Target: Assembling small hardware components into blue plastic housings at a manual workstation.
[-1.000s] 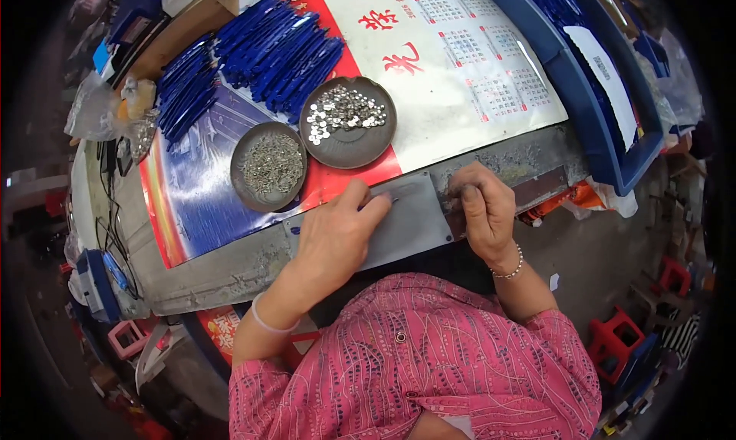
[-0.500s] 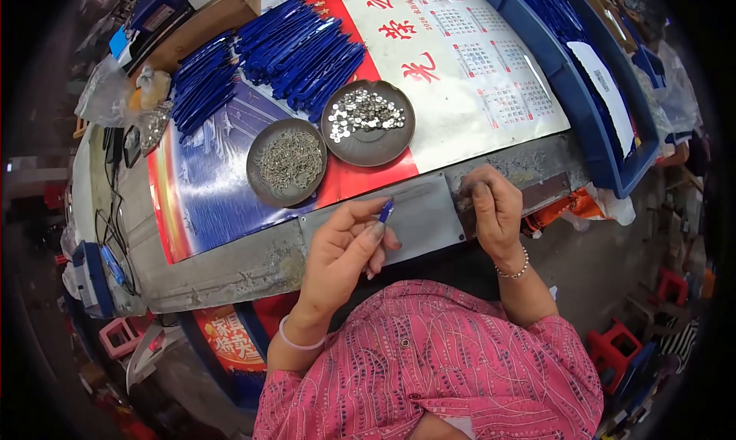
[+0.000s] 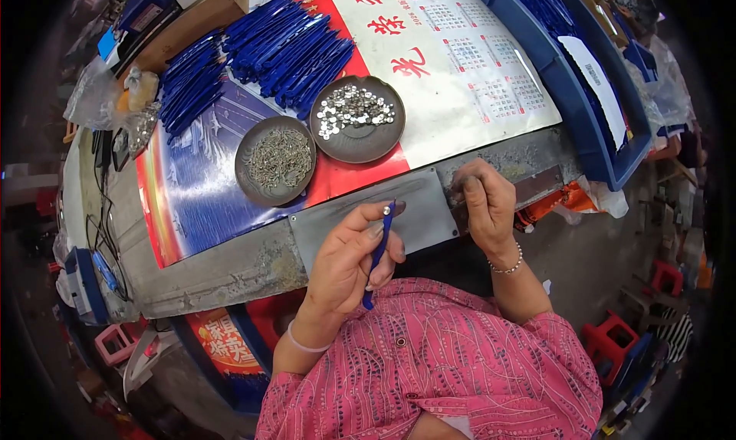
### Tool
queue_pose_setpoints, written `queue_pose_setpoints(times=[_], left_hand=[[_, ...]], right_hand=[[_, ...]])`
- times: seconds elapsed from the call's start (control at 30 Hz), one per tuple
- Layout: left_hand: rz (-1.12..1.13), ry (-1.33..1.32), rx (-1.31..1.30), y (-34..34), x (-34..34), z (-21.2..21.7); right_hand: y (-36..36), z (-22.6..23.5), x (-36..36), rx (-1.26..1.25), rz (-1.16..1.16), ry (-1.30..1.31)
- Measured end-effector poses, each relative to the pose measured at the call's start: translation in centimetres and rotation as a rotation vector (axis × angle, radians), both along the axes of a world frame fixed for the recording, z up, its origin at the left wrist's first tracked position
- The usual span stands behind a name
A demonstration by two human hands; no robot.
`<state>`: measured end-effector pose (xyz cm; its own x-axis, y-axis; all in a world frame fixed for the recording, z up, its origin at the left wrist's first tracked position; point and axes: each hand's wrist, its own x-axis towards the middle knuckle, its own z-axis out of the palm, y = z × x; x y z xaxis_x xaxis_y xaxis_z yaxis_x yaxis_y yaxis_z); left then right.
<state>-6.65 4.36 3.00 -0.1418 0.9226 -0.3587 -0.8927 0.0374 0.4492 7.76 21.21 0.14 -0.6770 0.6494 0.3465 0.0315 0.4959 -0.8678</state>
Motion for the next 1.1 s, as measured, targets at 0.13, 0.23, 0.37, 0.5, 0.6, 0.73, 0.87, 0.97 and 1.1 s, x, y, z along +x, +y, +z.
queue_pose_setpoints(times=[0.13, 0.23, 0.37, 0.5, 0.6, 0.73, 0.87, 0.97, 1.1], left_hand=[[-0.01, -0.063, -0.015, 0.5, 0.5, 0.0], [-0.019, -0.04, -0.008, 1.1, 1.0, -0.1], [0.055, 0.148, -0.086, 1.3, 1.8, 0.4], [0.088, 0.343, -0.048, 1.1, 2.9, 0.4], [0.14, 0.41, -0.042, 1.3, 3.2, -0.1], [0.155, 0.487, -0.031, 1.5, 3.8, 0.0], [0.218, 0.618, -0.068, 1.3, 3.9, 0.2], [0.282, 0.708, -0.036, 0.8, 3.8, -0.5], [0.408, 0.823, 0.032, 0.9, 4.6, -0.4]], right_hand=[[0.2, 0.0, 0.1, 0.011, -0.007, -0.001], [0.2, 0.2, 0.6, -0.017, -0.05, -0.018], [0.2, -0.6, 0.3, 0.124, -0.094, -0.071], [-0.2, 0.4, -0.3, 0.095, -0.052, 0.053], [-0.2, 0.5, 0.0, 0.051, -0.023, 0.056], [-0.1, 0.7, 0.3, 0.065, -0.048, 0.066], [-0.9, 1.3, 0.3, 0.118, -0.07, 0.069], [-3.1, 2.7, -0.1, -0.125, 0.104, 0.127], [-4.4, 3.3, -1.5, -0.23, 0.217, 0.127]])
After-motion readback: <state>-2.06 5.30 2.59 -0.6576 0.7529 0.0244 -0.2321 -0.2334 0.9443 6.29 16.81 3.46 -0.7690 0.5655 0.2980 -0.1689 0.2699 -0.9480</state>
